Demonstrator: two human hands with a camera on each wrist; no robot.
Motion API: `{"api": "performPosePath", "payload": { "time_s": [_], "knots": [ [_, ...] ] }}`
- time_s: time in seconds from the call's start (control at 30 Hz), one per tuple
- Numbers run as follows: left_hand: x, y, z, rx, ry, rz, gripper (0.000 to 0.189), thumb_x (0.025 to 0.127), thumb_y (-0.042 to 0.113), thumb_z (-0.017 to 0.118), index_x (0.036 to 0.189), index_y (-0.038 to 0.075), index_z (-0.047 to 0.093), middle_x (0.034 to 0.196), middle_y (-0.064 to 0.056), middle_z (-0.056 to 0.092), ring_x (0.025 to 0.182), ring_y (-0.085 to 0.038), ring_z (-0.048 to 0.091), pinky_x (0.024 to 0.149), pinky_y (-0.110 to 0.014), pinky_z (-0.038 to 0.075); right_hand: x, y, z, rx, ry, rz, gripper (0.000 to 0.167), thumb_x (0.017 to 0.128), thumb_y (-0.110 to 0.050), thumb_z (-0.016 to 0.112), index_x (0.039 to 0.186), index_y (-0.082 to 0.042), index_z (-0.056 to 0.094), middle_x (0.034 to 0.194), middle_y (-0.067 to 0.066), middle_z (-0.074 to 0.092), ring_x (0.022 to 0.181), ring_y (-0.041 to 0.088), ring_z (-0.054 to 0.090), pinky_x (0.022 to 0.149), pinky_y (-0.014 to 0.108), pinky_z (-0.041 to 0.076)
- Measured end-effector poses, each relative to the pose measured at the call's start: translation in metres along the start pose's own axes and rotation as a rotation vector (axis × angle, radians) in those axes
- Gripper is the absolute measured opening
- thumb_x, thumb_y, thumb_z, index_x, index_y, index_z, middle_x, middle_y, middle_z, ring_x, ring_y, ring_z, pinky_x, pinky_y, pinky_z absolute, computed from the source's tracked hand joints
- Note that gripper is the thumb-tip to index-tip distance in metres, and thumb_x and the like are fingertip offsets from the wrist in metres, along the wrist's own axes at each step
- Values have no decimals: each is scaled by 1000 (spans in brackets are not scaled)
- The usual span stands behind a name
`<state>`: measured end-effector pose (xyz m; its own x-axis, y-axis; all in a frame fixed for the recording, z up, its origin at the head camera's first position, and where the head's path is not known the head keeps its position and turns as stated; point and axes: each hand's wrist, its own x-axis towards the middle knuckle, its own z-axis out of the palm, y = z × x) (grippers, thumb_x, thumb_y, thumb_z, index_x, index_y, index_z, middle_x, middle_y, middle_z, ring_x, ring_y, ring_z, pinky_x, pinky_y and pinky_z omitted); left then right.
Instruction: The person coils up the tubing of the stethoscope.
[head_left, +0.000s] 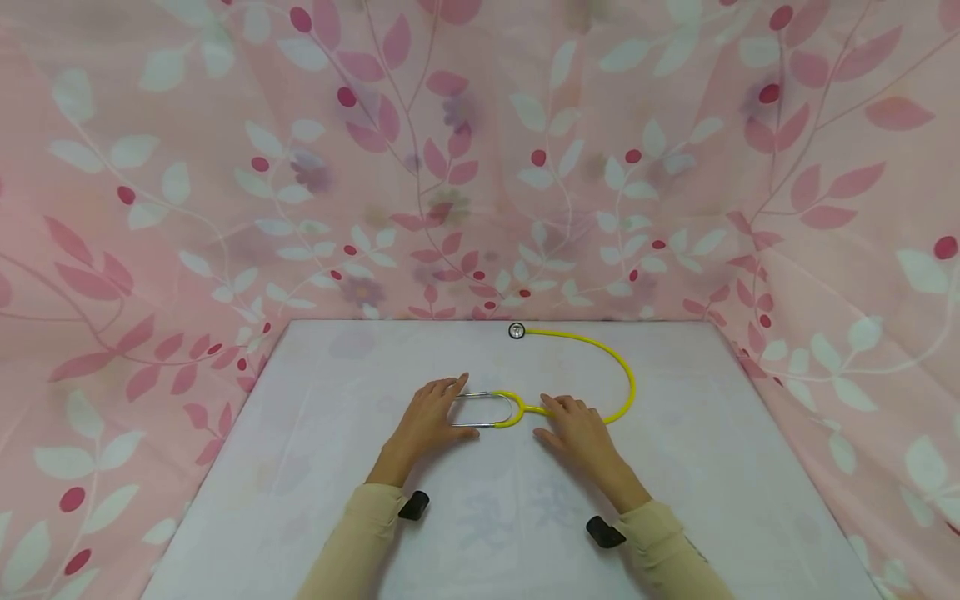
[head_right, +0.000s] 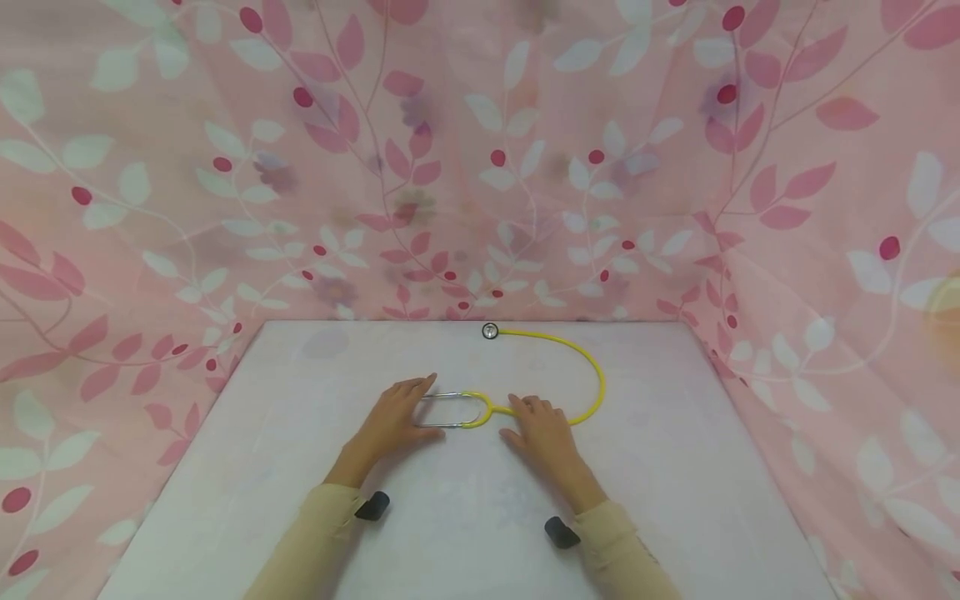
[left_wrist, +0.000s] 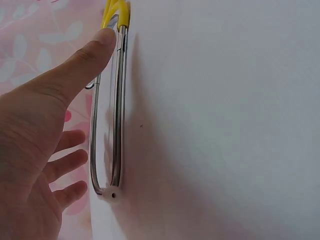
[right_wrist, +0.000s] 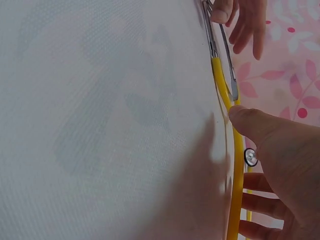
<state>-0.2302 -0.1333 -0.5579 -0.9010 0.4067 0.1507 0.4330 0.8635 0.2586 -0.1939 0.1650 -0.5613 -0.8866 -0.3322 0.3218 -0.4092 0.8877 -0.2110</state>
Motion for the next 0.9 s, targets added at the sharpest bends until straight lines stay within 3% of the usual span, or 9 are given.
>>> {"api": "performPosePath", "payload": {
  "time_s": [0.27,0.63,0.9],
  "knots": [
    [10,4,5,14,-64,26,100,71,62,78,152,19,37,136,-8,60,127,-28,53,107,-48,41,0,-1,4,26,-43,19,58,88,-43,72,135,-13,57,116,10,64,103,31,61,78,44,49],
    [11,4,9,-11,-59,54,80,78,52,78,144,16,50,132,-5,63,123,-26,55,103,-47,43,1,-2,7,79,-27,4,44,92,-34,69,133,-18,61,111,6,63,99,27,58,77,41,45],
    [7,4,8,-34,-7,120,66,80,48,77,133,11,62,127,-7,63,117,-27,55,97,-48,45,0,-2,8,59,23,-39,37,90,-28,72,125,-17,66,109,7,63,96,27,58,73,39,44]
  ]
}}
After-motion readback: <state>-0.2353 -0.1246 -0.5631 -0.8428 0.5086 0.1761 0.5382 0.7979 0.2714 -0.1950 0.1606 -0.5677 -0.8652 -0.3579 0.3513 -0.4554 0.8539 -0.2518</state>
